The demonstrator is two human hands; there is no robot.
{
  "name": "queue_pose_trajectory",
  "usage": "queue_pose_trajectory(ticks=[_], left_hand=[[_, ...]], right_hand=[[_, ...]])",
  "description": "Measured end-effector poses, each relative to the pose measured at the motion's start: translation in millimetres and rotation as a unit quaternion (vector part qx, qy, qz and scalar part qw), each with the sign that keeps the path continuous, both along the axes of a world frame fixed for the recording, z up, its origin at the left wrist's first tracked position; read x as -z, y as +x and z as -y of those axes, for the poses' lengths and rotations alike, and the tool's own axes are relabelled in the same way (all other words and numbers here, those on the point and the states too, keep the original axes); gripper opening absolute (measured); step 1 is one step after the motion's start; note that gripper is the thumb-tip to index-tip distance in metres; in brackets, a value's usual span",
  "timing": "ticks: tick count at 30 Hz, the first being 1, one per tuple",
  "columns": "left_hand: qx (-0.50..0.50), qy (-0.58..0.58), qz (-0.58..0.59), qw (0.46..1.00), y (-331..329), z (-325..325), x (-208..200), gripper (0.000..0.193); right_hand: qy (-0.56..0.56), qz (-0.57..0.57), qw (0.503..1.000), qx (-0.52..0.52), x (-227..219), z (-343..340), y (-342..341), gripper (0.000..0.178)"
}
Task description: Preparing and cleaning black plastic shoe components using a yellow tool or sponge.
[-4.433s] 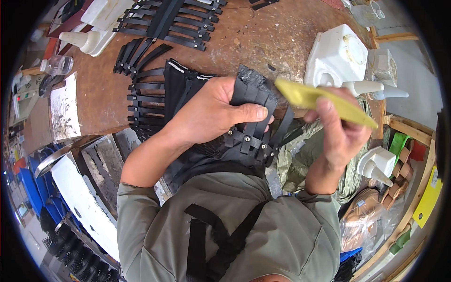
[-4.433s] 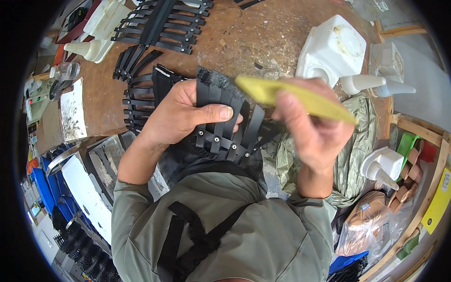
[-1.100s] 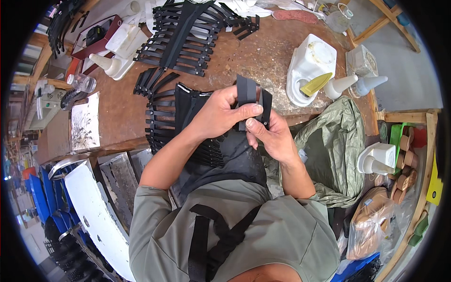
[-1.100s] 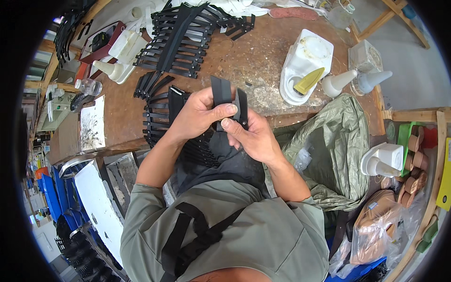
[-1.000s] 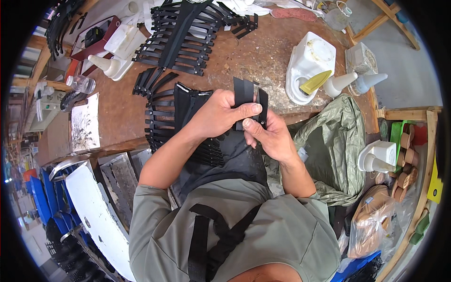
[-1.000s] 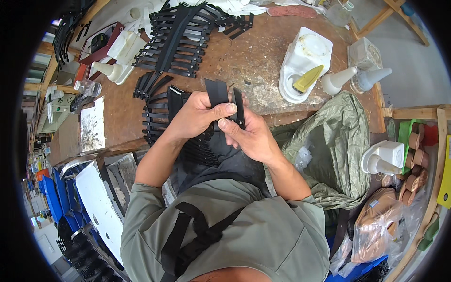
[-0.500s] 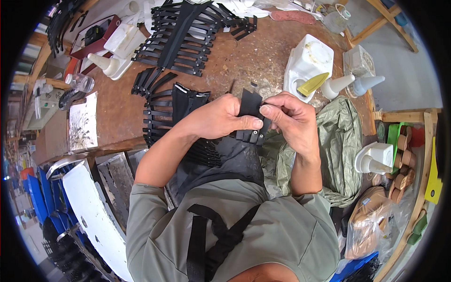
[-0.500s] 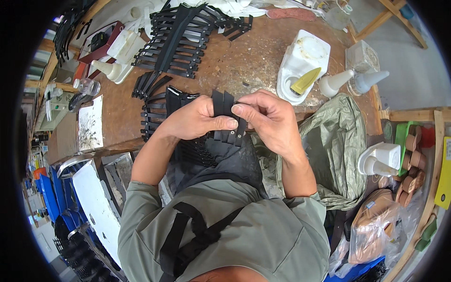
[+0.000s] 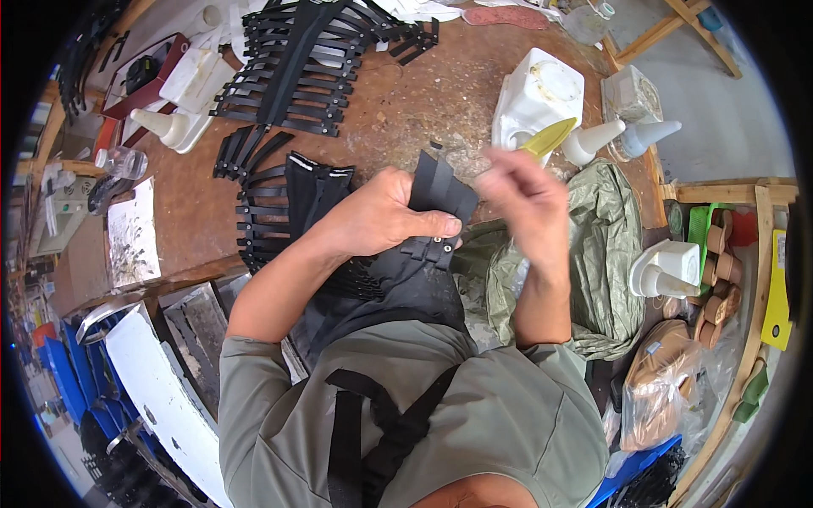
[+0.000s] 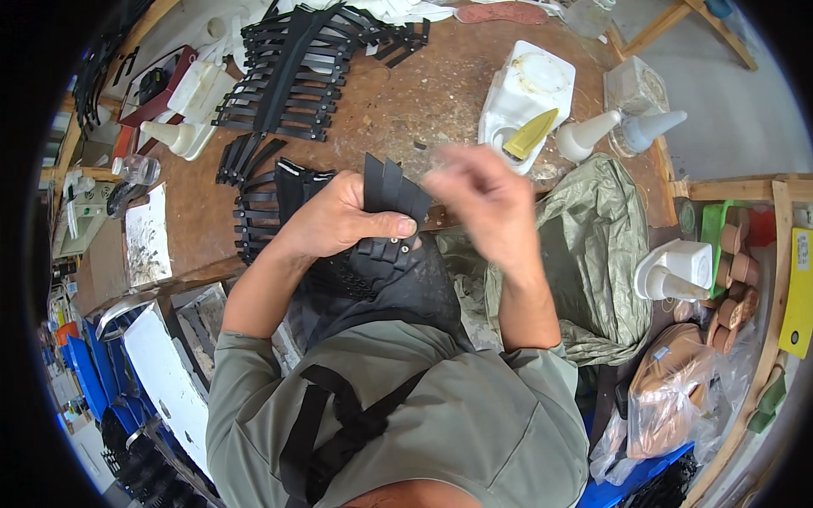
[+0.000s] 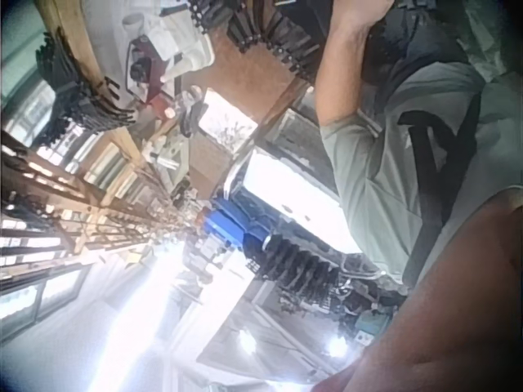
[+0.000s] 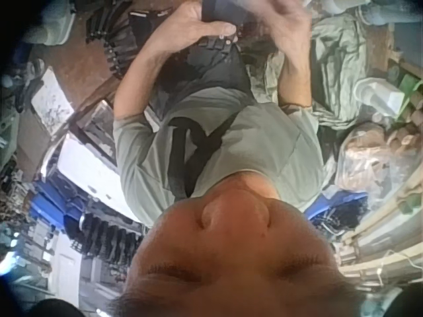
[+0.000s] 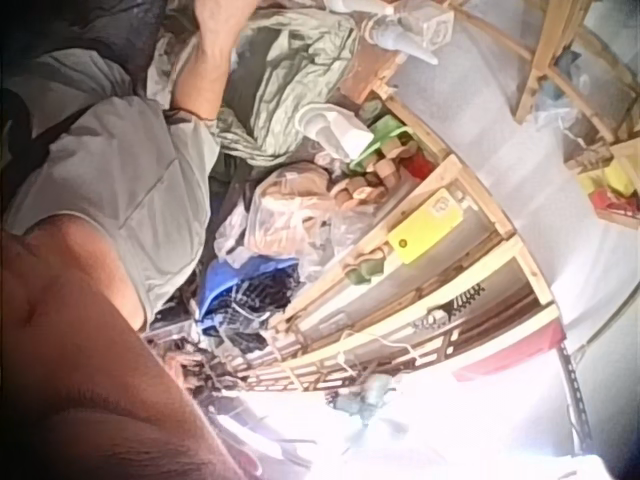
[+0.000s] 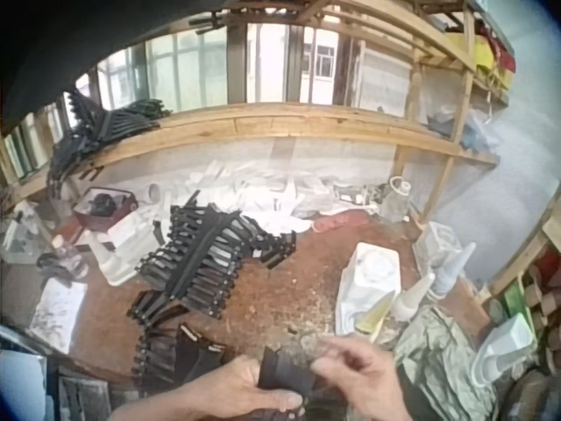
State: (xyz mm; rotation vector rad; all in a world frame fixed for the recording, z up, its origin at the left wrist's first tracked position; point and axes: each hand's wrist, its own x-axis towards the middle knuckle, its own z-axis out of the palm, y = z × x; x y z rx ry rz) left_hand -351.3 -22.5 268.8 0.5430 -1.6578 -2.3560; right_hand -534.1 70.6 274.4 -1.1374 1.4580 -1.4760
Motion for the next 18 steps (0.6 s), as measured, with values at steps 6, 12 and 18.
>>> queue_pose_trajectory(ticks=[6, 12, 18], left_hand=[[0.0, -0.004, 0.023, 1.0, 5.4, 4.0, -8.7, 0.017], [-0.014, -0.021, 0.011, 1.0, -0.8, 3.5, 1.3, 0.013], [-0.048, 0.012, 0.028, 0.998, -3.1, 12.1, -0.2, 0.012]], right_hand=[[0.047, -0.238, 0.919, 0.31, 30.5, 3.8, -101.6, 0.067], [0.117, -0.337, 0.926, 0.125, 44.8, 20.1, -102.3, 0.033], [-0.141, -0.145, 0.961, 0.189, 4.3, -14.7, -90.4, 0.016]])
